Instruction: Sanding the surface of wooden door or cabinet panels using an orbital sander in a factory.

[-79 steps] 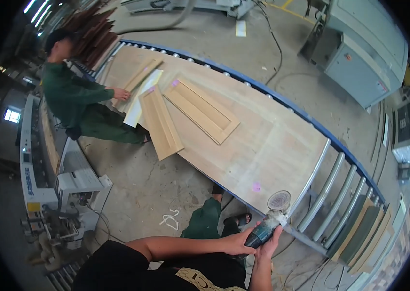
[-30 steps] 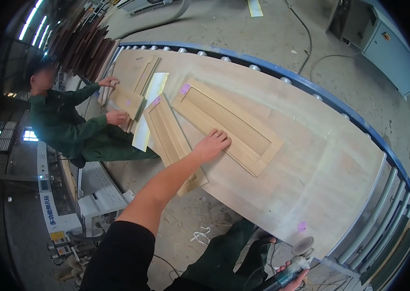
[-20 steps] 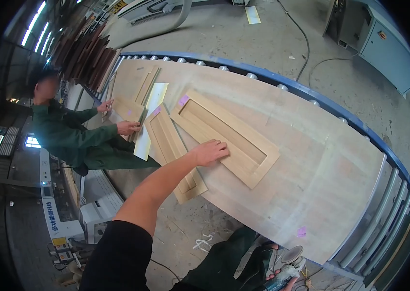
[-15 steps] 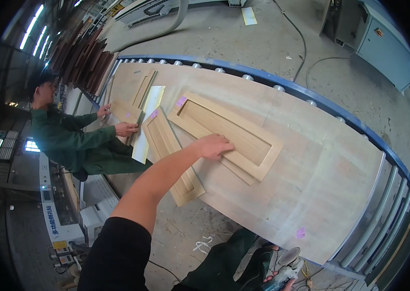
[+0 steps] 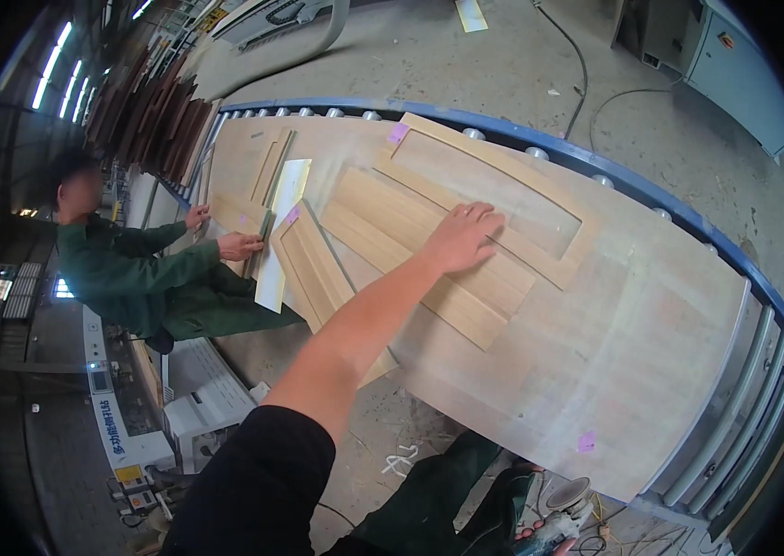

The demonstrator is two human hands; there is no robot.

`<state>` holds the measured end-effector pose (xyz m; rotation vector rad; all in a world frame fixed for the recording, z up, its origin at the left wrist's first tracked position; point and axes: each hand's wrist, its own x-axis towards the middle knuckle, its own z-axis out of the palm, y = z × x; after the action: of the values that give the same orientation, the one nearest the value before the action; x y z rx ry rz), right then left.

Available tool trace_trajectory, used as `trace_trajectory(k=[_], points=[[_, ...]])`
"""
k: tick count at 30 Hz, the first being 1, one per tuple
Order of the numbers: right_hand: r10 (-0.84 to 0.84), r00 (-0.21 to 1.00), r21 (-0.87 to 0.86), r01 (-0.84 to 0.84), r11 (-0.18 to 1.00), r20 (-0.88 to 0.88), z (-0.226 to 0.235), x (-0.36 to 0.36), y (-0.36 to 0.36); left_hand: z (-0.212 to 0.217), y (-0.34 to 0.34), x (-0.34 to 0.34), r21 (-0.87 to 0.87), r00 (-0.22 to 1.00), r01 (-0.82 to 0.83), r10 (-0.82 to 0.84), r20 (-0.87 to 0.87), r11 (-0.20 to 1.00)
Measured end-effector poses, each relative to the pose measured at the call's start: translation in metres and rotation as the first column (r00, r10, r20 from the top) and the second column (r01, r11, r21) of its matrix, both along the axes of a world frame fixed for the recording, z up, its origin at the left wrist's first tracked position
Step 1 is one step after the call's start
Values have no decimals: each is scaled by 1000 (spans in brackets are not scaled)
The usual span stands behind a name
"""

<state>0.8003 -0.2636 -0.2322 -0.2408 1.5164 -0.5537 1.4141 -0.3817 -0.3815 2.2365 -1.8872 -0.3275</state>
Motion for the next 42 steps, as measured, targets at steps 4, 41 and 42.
trace_trajectory(k=[4, 41, 42], points=[[-47, 999, 45, 46, 998, 24, -19, -3, 6, 2, 47, 7, 73, 999, -27, 26, 19, 997], [192, 962, -37, -189, 981, 194, 6, -16, -40, -45, 171, 50, 148, 621, -778, 782, 40, 610], [207, 956, -40, -204, 978, 208, 8, -20, -42, -42, 164, 14, 136, 609, -791, 791, 66, 597]])
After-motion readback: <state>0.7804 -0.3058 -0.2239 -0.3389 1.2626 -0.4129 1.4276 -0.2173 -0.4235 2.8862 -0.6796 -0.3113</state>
